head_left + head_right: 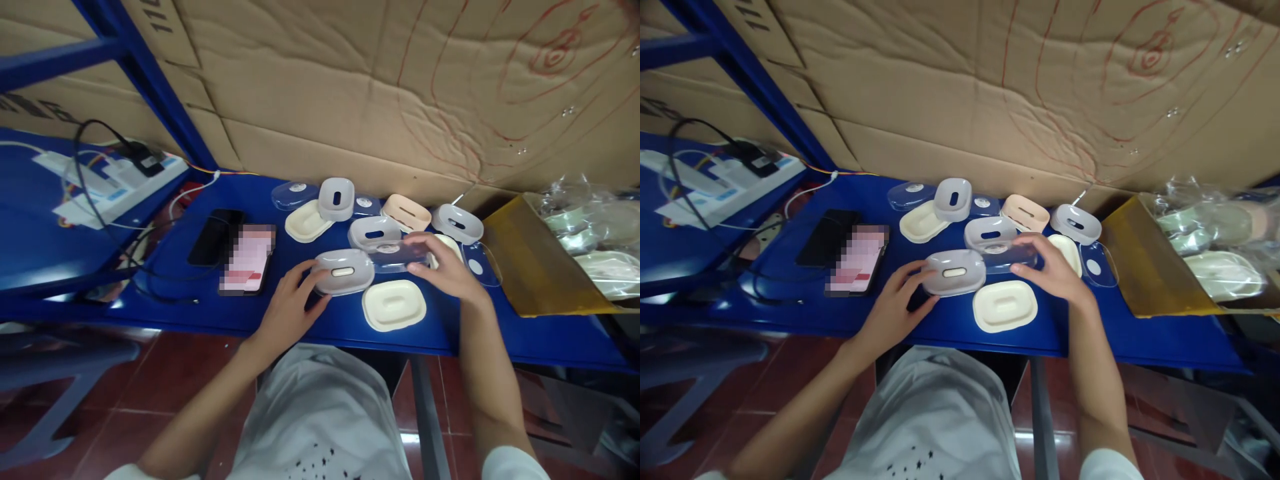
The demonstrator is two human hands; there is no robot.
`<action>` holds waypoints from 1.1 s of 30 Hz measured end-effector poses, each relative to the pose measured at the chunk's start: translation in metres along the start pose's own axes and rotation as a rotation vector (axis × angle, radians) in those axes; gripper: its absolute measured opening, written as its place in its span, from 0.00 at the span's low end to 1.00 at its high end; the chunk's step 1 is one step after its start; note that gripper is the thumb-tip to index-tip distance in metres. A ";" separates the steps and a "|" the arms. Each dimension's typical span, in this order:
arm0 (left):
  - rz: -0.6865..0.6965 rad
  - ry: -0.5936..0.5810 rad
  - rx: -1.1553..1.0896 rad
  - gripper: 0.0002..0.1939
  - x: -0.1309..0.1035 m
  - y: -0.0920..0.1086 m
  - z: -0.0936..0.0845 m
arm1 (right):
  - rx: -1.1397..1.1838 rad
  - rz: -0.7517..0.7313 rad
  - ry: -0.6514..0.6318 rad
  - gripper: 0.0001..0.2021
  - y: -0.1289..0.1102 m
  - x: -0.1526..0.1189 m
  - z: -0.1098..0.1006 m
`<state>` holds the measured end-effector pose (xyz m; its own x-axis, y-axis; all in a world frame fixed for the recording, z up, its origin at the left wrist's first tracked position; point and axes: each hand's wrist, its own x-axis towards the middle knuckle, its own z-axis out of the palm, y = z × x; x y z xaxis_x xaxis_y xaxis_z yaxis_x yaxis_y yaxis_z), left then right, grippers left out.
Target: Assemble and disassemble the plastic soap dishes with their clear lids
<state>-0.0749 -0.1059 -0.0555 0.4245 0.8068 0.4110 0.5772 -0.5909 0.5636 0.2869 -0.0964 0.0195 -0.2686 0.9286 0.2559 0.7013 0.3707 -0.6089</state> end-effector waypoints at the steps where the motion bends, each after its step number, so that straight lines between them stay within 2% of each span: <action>1: -0.018 -0.012 -0.025 0.24 0.000 0.001 0.000 | -0.010 -0.050 0.010 0.24 -0.007 0.003 0.013; 5: -0.082 -0.016 -0.110 0.35 -0.001 0.000 0.001 | -0.149 -0.153 -0.012 0.29 -0.031 0.008 0.059; 8: -0.080 -0.035 -0.139 0.36 -0.001 -0.002 0.003 | -0.244 -0.165 -0.060 0.31 -0.038 0.007 0.074; 15: -0.062 -0.074 -0.110 0.31 -0.001 -0.004 0.002 | -0.250 -0.249 -0.172 0.32 -0.034 0.010 0.075; 21: -0.060 -0.060 -0.073 0.29 -0.002 -0.003 0.003 | -0.232 -0.236 -0.147 0.33 -0.032 0.010 0.078; 24: -0.060 -0.044 -0.053 0.32 -0.001 -0.002 0.004 | -0.180 -0.228 -0.168 0.34 -0.031 0.010 0.079; 27: 0.006 -0.044 0.006 0.34 0.005 -0.002 0.006 | -0.169 -0.216 -0.184 0.33 -0.031 0.009 0.080; 30: 0.118 -0.087 0.071 0.31 0.015 -0.004 0.007 | -0.220 -0.214 -0.171 0.36 -0.031 0.009 0.081; 33: 0.142 -0.120 0.125 0.30 0.025 -0.007 0.005 | -0.313 -0.270 -0.180 0.40 -0.029 0.010 0.080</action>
<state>-0.0643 -0.0816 -0.0527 0.5831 0.7140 0.3876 0.5846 -0.7001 0.4101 0.2110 -0.0966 -0.0200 -0.5606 0.7976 0.2225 0.7488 0.6030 -0.2751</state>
